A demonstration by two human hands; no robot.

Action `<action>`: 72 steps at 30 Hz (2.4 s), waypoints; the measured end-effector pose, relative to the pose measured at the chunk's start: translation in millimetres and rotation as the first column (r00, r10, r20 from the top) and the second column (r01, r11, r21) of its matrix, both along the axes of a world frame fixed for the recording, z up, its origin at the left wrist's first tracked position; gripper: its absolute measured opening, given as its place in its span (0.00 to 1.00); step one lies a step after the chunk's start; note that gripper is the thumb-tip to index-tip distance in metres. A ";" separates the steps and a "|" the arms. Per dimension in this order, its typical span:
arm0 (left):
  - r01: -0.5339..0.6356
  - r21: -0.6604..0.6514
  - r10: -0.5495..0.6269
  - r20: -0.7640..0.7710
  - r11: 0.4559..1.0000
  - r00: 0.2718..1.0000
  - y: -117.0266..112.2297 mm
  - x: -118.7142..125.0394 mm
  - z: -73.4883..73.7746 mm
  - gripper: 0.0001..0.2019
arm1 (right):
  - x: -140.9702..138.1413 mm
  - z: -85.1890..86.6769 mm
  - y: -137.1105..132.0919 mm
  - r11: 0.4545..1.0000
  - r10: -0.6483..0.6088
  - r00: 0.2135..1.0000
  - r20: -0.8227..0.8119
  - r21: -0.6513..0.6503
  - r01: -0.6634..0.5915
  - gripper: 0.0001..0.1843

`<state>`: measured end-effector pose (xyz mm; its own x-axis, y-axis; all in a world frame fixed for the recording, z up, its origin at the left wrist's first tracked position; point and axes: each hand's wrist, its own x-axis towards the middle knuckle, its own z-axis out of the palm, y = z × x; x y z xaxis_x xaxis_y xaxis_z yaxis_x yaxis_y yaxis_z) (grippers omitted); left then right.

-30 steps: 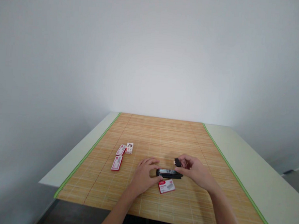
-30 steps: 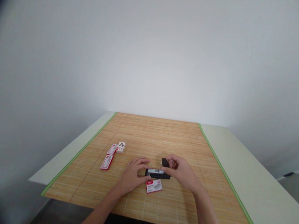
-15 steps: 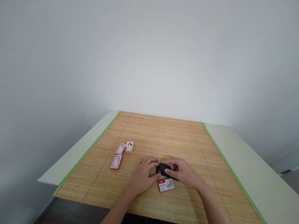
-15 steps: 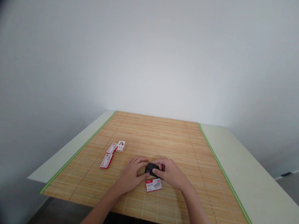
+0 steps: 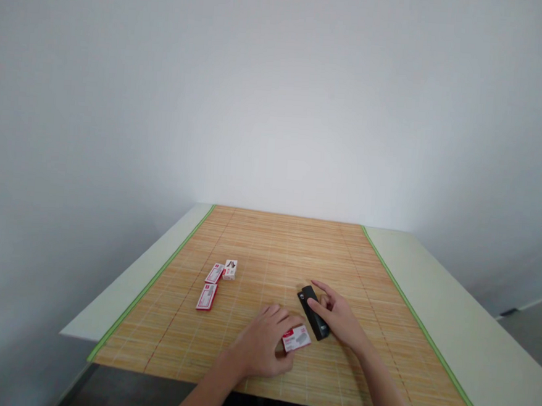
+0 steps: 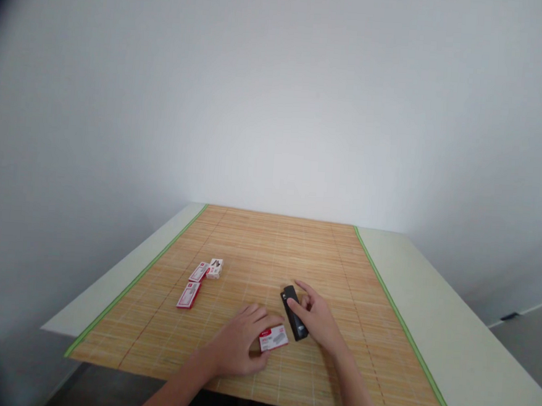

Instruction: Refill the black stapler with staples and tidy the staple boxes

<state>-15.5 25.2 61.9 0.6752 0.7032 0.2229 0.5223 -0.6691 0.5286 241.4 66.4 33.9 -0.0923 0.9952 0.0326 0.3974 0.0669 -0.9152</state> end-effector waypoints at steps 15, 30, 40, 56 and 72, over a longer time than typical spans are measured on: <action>-0.311 -0.095 0.318 0.062 0.946 0.946 14.7 -23.4 -25.0 0.35 | -11.9 3.4 -30.6 0.984 -0.035 0.975 -0.221 -0.177 -0.005 0.38; -0.192 -0.056 0.194 0.049 0.980 0.980 4.8 5.3 -18.3 0.31 | -43.6 9.0 -43.0 0.986 0.009 0.976 -0.218 -0.158 -0.045 0.35; -0.182 -0.035 0.183 0.042 0.983 0.982 8.7 3.4 -21.1 0.33 | -47.0 8.3 -45.8 0.989 -0.011 0.977 -0.212 -0.143 -0.020 0.36; -0.319 -0.160 0.347 0.197 0.934 0.917 -0.2 -9.7 -25.2 0.43 | -22.5 3.3 -61.7 0.954 -0.300 0.921 -0.249 -0.070 0.291 0.44; -0.534 -0.095 0.541 0.065 0.840 0.839 19.2 -180.3 -26.0 0.31 | -10.5 -1.7 -68.7 0.954 -0.301 0.926 -0.230 -0.068 0.293 0.36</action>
